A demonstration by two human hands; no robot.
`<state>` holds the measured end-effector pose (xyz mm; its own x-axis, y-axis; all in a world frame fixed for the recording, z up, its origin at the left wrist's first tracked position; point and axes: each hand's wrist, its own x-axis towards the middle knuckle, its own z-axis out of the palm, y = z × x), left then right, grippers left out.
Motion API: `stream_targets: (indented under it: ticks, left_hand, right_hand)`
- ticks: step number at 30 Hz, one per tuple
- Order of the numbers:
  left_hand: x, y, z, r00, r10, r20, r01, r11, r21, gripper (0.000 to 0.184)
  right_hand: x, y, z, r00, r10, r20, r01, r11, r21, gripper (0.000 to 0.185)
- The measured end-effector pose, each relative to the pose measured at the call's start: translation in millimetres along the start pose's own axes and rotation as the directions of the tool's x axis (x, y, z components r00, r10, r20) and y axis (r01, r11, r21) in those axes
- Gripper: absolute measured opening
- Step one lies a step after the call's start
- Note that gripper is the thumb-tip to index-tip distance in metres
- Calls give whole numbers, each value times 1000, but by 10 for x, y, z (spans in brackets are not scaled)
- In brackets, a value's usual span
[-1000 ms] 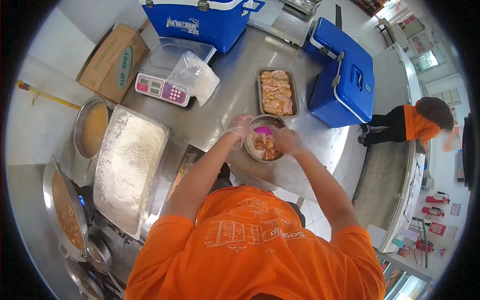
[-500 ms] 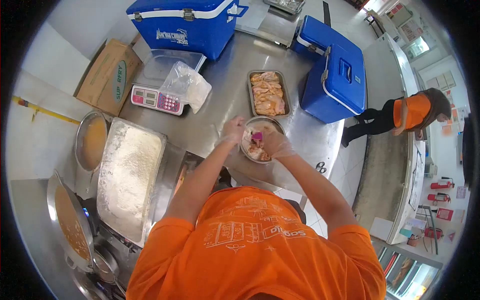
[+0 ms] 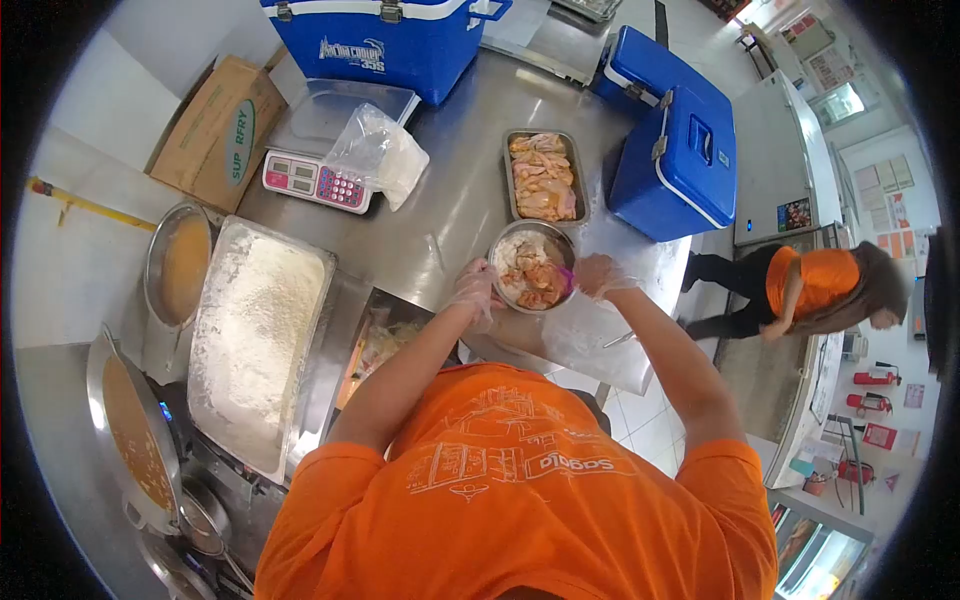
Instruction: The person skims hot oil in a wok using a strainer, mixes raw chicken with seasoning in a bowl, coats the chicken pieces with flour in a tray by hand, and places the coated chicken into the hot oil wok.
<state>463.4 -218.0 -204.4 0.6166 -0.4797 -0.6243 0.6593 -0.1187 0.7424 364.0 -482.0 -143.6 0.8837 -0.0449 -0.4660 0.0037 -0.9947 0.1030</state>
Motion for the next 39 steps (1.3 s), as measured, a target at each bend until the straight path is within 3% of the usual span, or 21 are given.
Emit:
stream_targets:
  ticks: [2, 5, 7, 11, 13, 15, 16, 17, 20, 23, 24, 25, 26, 29, 30, 33, 36, 39]
  left_hand:
    - [-50, 82, 29, 999, -39, -12, 39, 999, 14, 15]
    - [-124, 165, 49, 999, -41, 7, 41, 999, 29, 15]
    - [-145, 168, 72, 999, -32, 18, 31, 998, 54, 14]
    - [-206, 136, 104, 999, -27, 30, 25, 998, 63, 14]
    - [-203, 149, 58, 998, -40, 55, 35, 996, 83, 16]
    - [-234, 178, -21, 992, -83, 90, 69, 986, 154, 24]
    - [-202, 138, -52, 992, -76, 99, 62, 989, 134, 25]
    - [-103, 37, -90, 992, -68, 109, 56, 992, 115, 25]
    - [-121, 15, -84, 994, -44, 97, 34, 994, 101, 25]
    - [-71, 8, -104, 995, -40, 89, 30, 994, 110, 23]
    - [-42, -32, -114, 995, -47, 92, 37, 993, 112, 22]
    - [-21, -79, -122, 995, -44, 93, 37, 996, 78, 18]
    - [14, -102, -126, 995, -36, 96, 31, 999, 45, 14]
    - [11, -73, -123, 996, -16, 90, 9, 997, 76, 12]
    - [-22, -38, -130, 996, -10, 83, 0, 994, 108, 13]
    - [-83, 78, -132, 967, 251, -29, -189, 795, 577, 22]
    - [101, -3, -79, 875, 483, -39, -441, 826, 351, 35]
    - [173, 105, 193, 906, 416, -85, -424, 894, -143, 45]
  right_hand:
    - [3, 71, 136, 992, -101, 80, 92, 989, 116, 41]
    - [-60, -37, 279, 985, -149, 82, 127, 964, 232, 32]
    - [-108, -221, 283, 995, -57, 78, 22, 923, 384, 31]
    - [-53, -412, 544, 1000, -25, 7, 12, 692, 722, 28]
    - [-98, -407, 535, 902, -204, -381, 414, 663, 624, 27]
    - [-208, -420, 345, 953, -132, -274, 304, 458, 835, 27]
    - [-257, -393, 226, 995, -62, 72, -57, 217, 974, 27]
    - [-308, -373, 99, 906, -86, 414, -419, -50, 907, 26]
    - [-425, -325, -151, 907, -48, 419, -422, -126, 898, 29]
    - [-528, -211, -459, 913, 57, 405, -405, -13, 914, 24]
    - [-450, -130, -358, 987, 69, 147, -162, 432, 887, 24]
    - [-330, -65, -188, 994, -38, -100, 92, 778, 622, 25]
    - [-224, -11, -19, 933, -233, -274, 289, 940, 184, 25]
    - [51, -420, 231, 962, -36, -271, 42, 999, 16, 18]
    - [118, -546, 289, 960, 15, -278, -2, 999, 49, 18]
    - [199, -772, 320, 953, 156, -259, -126, 984, 128, 18]
    - [95, -726, 69, 956, 198, -217, -179, 978, 103, 19]
    - [-254, -690, -584, 951, 170, -258, -170, 985, 23, 21]
